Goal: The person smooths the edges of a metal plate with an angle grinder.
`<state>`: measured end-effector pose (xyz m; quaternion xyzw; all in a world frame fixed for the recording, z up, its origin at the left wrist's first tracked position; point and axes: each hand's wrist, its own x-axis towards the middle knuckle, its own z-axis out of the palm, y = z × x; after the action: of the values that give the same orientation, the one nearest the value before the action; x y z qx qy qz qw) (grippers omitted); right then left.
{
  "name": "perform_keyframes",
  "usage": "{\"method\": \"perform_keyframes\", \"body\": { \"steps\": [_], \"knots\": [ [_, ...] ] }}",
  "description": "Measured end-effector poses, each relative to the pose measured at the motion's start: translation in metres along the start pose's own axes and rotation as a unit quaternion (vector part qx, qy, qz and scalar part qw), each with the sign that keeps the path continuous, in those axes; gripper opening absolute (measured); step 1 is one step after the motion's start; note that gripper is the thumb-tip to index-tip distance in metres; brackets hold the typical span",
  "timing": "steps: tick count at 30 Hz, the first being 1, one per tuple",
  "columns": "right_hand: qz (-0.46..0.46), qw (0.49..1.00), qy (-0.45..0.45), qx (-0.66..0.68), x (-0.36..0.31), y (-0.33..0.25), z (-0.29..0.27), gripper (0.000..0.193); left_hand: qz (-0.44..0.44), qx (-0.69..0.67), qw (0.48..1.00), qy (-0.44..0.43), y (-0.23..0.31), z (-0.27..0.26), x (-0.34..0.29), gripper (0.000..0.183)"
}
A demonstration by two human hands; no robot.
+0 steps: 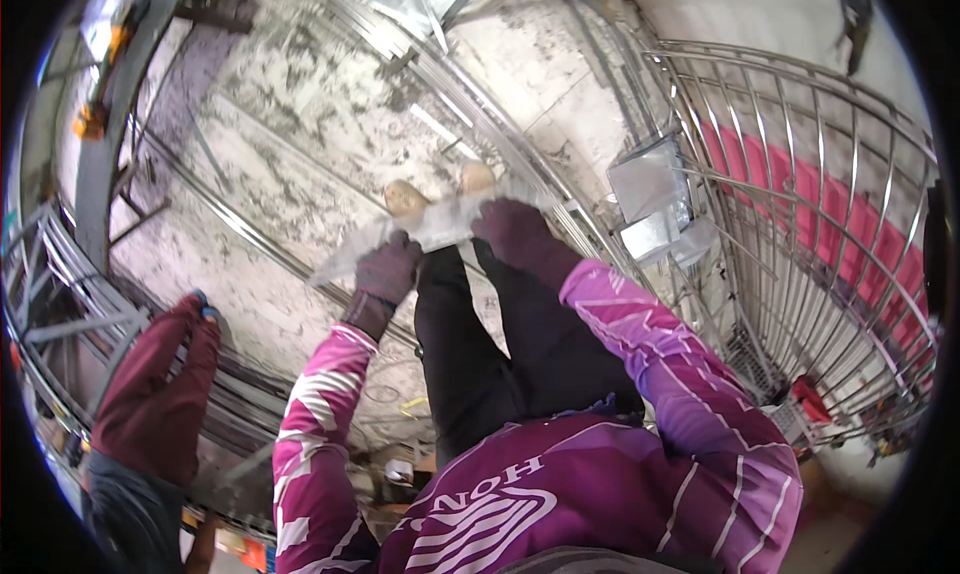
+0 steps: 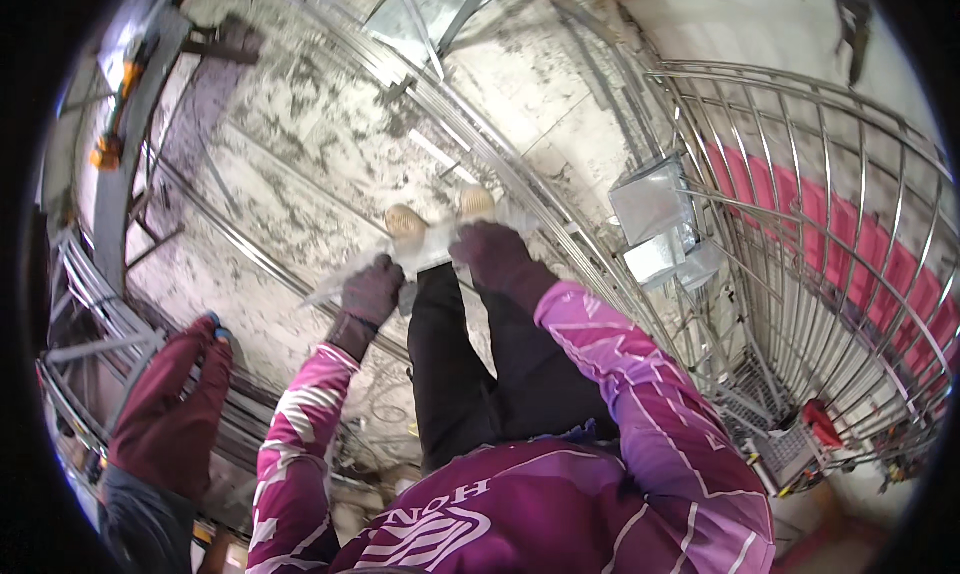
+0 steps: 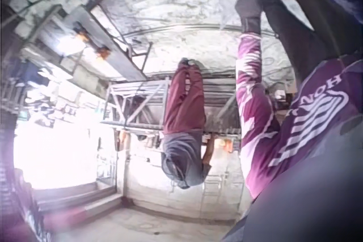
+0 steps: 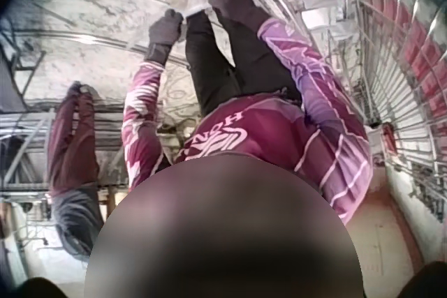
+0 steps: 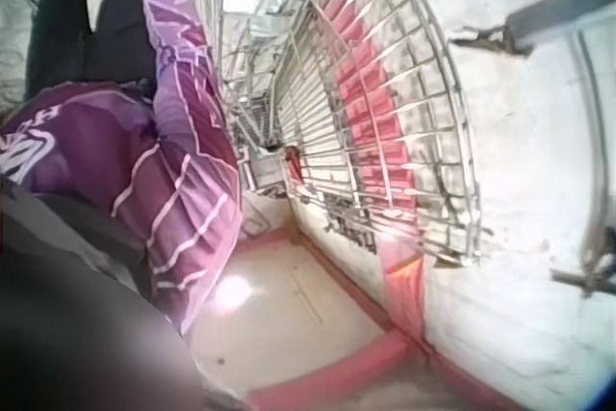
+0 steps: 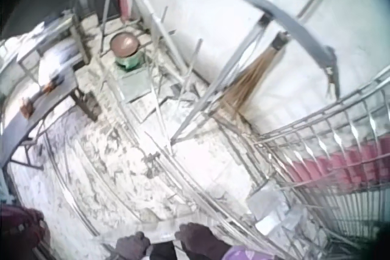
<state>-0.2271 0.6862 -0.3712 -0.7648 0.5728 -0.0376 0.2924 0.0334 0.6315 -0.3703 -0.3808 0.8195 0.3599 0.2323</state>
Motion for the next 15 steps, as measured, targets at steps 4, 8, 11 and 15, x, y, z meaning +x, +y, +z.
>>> {"method": "perform_keyframes", "body": {
  "steps": [4,8,11,15],
  "knots": [
    [0.055,0.997,0.049,0.010,-0.065,-0.003,-0.045,0.002,0.053,0.040,0.997,-0.036,0.057,-0.036,0.001,0.019],
    [0.102,0.992,0.079,0.011,-0.112,-0.002,-0.088,0.003,0.089,0.067,0.994,-0.021,0.108,-0.078,0.008,0.025],
    [0.132,0.987,0.091,-0.016,-0.142,-0.002,-0.113,0.004,0.118,0.072,0.990,-0.008,0.137,-0.097,0.023,0.032],
    [0.165,0.979,0.114,-0.028,-0.166,0.012,-0.133,0.008,0.160,0.153,0.969,-0.110,0.163,-0.105,0.061,0.040]
  ]
}}
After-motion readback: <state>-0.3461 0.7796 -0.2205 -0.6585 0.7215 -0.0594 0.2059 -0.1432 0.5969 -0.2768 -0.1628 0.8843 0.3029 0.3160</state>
